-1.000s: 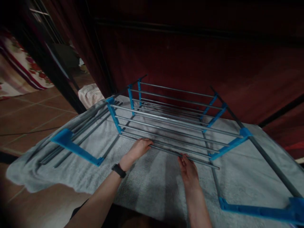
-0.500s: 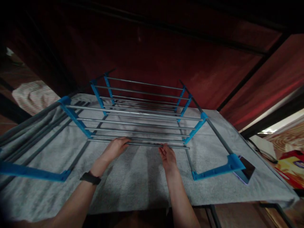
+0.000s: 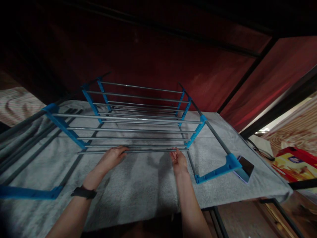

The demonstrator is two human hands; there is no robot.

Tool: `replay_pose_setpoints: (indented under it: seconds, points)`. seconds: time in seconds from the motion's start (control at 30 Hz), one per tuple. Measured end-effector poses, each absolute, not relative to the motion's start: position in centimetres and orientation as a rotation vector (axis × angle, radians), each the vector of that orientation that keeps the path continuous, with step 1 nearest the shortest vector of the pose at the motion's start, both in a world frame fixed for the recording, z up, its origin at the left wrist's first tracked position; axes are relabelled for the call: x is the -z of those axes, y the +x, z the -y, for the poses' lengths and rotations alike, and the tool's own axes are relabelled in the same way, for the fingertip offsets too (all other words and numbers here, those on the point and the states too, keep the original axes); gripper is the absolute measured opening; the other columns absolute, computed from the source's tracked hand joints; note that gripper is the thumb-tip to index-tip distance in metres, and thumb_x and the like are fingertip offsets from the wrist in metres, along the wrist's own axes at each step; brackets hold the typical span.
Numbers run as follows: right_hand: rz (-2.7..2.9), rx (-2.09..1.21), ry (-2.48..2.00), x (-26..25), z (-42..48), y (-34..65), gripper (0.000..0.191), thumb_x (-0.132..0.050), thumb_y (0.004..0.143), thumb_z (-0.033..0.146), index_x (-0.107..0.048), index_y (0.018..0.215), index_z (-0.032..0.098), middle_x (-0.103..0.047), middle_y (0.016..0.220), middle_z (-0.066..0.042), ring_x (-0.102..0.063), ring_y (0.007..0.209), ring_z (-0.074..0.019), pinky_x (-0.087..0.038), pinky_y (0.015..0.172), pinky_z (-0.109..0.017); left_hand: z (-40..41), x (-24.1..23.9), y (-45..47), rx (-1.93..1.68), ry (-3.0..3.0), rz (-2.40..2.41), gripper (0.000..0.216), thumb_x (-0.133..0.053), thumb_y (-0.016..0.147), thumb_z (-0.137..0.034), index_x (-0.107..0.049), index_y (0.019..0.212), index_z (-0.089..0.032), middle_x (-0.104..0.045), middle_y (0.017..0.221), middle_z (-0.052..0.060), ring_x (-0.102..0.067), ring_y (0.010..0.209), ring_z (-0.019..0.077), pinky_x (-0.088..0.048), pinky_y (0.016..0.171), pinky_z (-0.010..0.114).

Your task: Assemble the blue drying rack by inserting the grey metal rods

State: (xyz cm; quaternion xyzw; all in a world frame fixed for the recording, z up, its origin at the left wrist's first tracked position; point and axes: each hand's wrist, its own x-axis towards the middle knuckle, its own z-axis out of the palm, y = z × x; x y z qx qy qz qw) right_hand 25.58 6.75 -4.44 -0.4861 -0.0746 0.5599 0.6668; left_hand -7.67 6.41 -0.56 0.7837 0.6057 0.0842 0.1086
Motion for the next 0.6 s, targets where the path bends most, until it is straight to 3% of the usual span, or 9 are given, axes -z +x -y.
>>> replay_pose_setpoints:
  seconds: [0.4, 0.6]
  points:
    - [0.179, -1.234, -1.081, 5.3, -7.4, 26.2, 0.015, -0.073, 0.078, 0.013, -0.062, 0.073, 0.022, -0.07, 0.071, 0.003, -0.069, 0.068, -0.0105, -0.06, 0.072, -0.021, -6.2, 0.4, -7.8, -0.333, 2.123, -1.799, 0.035, -0.055, 0.089, -0.023, -0.061, 0.123, -0.03, -0.074, 0.115, 0.002, -0.069, 0.106, 0.0219, -0.05, 0.09, 0.031]
    - [0.2, -1.219, -1.079, 5.6, -7.5, 26.3, 0.018, -0.078, 0.075, 0.017, -0.061, 0.074, 0.022, -0.07, 0.069, 0.005, -0.069, 0.067, -0.0099, -0.06, 0.072, -0.021, -6.2, 0.0, -7.5, -0.329, 2.171, -1.76, 0.023, -0.051, 0.091, -0.024, -0.064, 0.11, -0.027, -0.074, 0.11, 0.003, -0.069, 0.098, 0.0215, -0.05, 0.085, 0.03]
